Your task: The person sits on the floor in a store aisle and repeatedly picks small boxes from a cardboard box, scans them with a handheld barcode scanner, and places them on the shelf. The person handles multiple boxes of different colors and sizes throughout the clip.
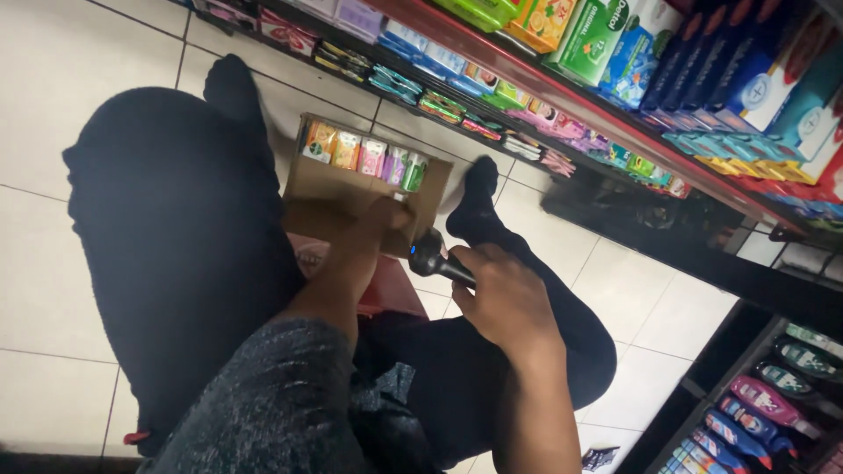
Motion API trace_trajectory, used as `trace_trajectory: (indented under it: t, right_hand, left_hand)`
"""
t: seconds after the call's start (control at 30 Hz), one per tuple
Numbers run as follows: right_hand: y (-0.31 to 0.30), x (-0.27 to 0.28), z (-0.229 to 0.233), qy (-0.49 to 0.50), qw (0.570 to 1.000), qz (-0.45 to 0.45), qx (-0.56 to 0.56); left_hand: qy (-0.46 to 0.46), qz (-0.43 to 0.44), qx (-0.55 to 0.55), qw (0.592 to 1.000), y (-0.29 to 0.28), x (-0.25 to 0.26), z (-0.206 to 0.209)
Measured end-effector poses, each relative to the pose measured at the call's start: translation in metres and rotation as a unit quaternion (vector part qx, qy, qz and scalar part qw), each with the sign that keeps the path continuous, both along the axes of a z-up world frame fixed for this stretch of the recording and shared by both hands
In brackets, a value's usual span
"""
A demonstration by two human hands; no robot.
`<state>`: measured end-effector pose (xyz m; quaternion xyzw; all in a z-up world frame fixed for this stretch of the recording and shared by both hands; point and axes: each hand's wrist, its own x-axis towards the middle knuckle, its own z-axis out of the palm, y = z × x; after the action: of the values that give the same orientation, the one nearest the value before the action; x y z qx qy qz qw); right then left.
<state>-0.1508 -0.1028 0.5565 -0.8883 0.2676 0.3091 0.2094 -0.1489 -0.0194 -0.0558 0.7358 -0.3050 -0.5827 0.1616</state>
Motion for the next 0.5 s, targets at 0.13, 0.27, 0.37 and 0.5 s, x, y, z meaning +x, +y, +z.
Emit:
trace_trajectory:
  t: [0.13, 0.27, 0.37, 0.5]
  right_hand:
    - [0.0, 0.0, -0.002, 0.006, 1.0, -0.007, -0.004]
    - [0.001, -0.004, -0.006, 0.006, 1.0, -0.002, -0.022]
    - [0.002, -0.005, -0.01, -0.006, 0.999, 0.013, -0.029]
    - [0.007, -0.005, -0.015, -0.02, 0.999, 0.022, -0.024]
  left_hand:
    - [-0.039, -0.023, -0.015, 0.999, 0.004, 0.022, 0.097]
    - [-0.08, -0.043, -0.034, 0.995, 0.011, 0.046, 0.162]
    - [-0.122, -0.053, -0.048, 0.99, 0.021, 0.066, 0.182]
    - [-0.184, -0.063, -0.066, 0.979, 0.039, 0.095, 0.208]
